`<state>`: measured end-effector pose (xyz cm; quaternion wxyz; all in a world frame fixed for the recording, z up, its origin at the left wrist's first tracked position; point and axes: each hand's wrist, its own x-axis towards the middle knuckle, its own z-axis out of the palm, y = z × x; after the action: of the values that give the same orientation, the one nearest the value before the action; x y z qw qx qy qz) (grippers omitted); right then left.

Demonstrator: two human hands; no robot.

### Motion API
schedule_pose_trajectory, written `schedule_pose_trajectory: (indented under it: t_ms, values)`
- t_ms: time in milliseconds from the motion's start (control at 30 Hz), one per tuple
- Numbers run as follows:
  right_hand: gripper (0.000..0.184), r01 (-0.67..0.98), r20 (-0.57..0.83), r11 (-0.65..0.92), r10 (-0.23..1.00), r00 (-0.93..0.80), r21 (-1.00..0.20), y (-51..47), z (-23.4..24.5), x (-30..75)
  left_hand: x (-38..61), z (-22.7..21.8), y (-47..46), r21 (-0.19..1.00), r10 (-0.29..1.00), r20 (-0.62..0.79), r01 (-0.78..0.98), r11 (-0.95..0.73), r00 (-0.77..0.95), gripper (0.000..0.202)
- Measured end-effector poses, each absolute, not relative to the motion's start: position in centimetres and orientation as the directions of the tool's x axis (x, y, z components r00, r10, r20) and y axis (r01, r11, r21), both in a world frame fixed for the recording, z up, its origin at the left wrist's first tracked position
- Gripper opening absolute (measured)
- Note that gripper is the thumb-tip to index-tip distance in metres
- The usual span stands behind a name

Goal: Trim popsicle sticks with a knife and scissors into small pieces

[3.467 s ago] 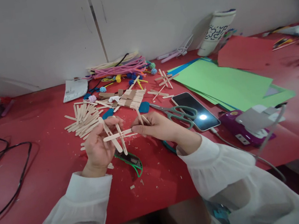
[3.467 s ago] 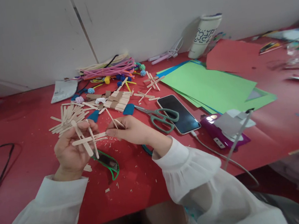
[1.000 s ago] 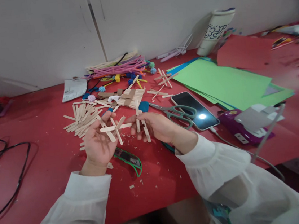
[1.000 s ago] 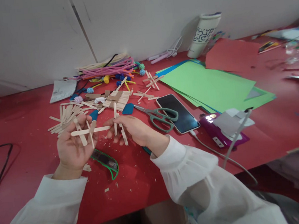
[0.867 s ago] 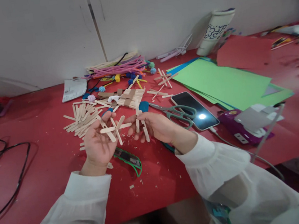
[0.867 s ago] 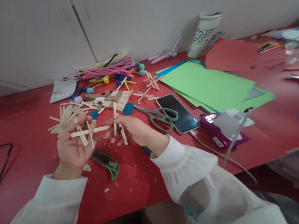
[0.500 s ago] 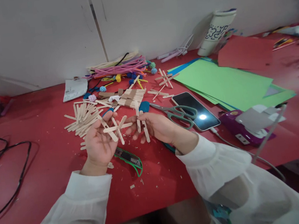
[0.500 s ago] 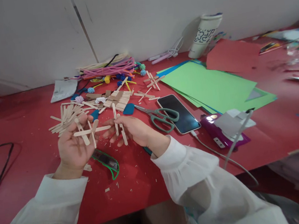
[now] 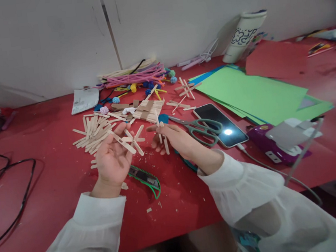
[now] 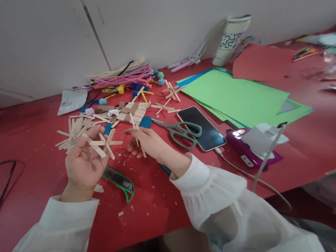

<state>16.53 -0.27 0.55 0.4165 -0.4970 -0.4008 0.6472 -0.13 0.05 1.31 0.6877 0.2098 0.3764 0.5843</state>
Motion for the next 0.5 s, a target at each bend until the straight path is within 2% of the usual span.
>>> schedule_pose_trajectory:
  t_ms: [100,267,367,500]
  values:
    - [0.022,-0.144,-0.231,-0.244,0.968,-0.099,-0.959,-0.5,0.8,16.4,-0.1,1.3,0.0,0.732,0.966,-0.256,-0.647,0.212,0.027,0.035]
    - [0.015,-0.198,-0.123,-0.144,0.986,-0.115,-0.97,-0.7,0.8,16.3,-0.2,0.8,0.1,0.732,0.977,-0.195,-0.649,0.207,0.092,0.035]
    - [0.021,-0.106,-0.054,-0.073,0.985,-0.165,-0.992,-0.7,0.4,16.1,-0.1,0.7,0.1,0.728,0.971,-0.203,-0.643,0.236,0.127,0.037]
    - [0.027,0.013,-0.032,-0.029,0.963,-0.266,-0.999,-0.6,-0.3,15.8,0.2,0.9,0.0,0.713,0.967,-0.219,-0.655,0.249,0.129,0.039]
